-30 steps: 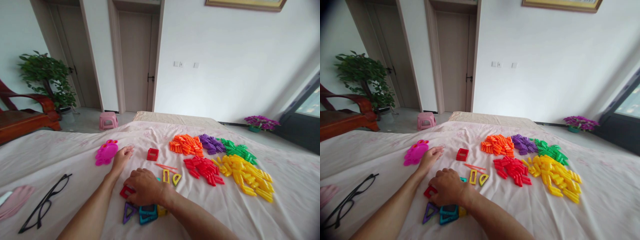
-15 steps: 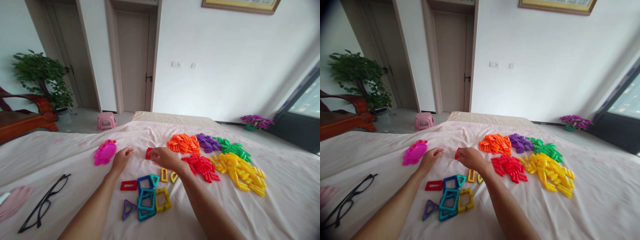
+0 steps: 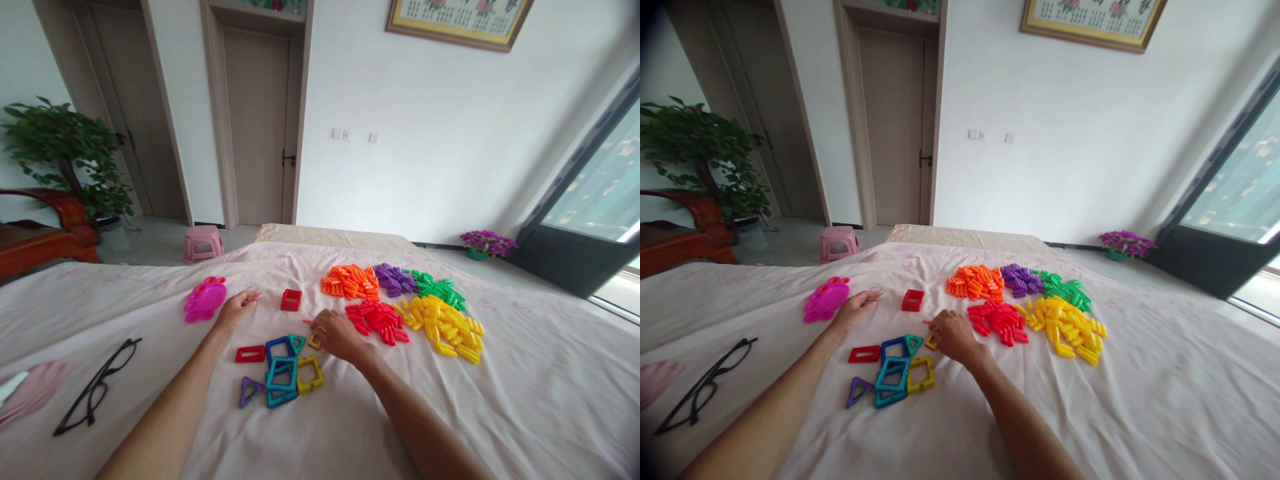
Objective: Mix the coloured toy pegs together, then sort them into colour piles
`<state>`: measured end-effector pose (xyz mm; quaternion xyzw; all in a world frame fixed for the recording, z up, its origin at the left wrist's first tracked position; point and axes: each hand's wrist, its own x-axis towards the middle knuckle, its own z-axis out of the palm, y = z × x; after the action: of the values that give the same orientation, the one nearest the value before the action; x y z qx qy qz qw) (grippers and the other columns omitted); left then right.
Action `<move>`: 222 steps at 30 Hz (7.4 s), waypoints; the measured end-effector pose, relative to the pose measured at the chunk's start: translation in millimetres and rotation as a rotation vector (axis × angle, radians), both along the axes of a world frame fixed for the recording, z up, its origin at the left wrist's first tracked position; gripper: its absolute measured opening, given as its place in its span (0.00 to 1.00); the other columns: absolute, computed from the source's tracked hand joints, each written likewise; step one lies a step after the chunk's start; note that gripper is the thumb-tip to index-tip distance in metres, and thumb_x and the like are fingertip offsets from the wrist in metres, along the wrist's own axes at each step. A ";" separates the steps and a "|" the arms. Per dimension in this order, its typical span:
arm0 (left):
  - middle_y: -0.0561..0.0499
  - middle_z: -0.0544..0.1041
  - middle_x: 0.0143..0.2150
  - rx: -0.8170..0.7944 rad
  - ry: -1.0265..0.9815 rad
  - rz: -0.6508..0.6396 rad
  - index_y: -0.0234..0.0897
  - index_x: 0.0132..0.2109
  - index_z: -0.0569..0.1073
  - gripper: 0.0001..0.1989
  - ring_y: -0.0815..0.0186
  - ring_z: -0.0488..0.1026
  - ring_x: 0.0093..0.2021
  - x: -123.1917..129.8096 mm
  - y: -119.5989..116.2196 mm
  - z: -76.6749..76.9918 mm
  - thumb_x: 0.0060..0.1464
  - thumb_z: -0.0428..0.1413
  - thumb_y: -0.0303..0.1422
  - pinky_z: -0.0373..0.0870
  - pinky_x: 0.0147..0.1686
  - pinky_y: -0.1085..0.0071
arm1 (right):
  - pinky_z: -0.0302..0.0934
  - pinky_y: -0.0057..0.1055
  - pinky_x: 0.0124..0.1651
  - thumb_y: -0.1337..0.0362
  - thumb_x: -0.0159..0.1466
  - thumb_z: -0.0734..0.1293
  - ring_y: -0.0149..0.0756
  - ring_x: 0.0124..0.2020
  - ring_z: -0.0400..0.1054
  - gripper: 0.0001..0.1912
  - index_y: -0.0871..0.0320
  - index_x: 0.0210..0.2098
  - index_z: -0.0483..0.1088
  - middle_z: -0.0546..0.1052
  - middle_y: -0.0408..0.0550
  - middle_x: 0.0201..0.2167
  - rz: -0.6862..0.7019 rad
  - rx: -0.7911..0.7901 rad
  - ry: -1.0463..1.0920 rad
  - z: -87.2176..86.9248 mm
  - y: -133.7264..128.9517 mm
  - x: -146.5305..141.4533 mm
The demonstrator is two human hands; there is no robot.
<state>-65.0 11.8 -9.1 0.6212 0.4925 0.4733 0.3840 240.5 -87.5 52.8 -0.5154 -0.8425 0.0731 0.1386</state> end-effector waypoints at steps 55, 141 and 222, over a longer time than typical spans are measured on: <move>0.50 0.80 0.43 0.148 0.318 -0.037 0.44 0.40 0.80 0.11 0.61 0.75 0.45 6.9 -106.5 23.7 0.53 0.54 0.38 0.69 0.48 0.71 | 0.60 0.37 0.50 0.57 0.53 0.72 0.43 0.45 0.67 0.29 0.53 0.54 0.68 0.75 0.49 0.44 0.266 0.114 0.186 -6.5 -75.7 -48.4; 0.51 0.74 0.37 -0.144 -0.310 -0.276 0.38 0.62 0.61 0.31 0.69 0.67 0.31 86.0 -147.6 70.0 0.55 0.54 0.47 0.61 0.29 0.75 | 0.66 0.40 0.53 0.68 0.56 0.70 0.41 0.52 0.68 0.34 0.53 0.61 0.61 0.70 0.53 0.54 0.114 0.254 0.649 -16.4 -43.7 -45.4; 0.45 0.65 0.65 0.180 1.013 0.277 0.42 0.60 0.68 0.23 0.55 0.59 0.66 -27.8 -26.7 1.7 0.62 0.45 0.42 0.56 0.65 0.54 | 0.57 0.38 0.59 0.60 0.50 0.73 0.49 0.58 0.63 0.48 0.59 0.67 0.54 0.67 0.59 0.60 -0.006 -0.153 -0.111 -5.4 211.6 -17.1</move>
<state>-92.7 -14.9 -7.5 0.7316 0.6511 0.2008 -0.0230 223.4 124.1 47.5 -0.5304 -0.8392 0.1081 0.0521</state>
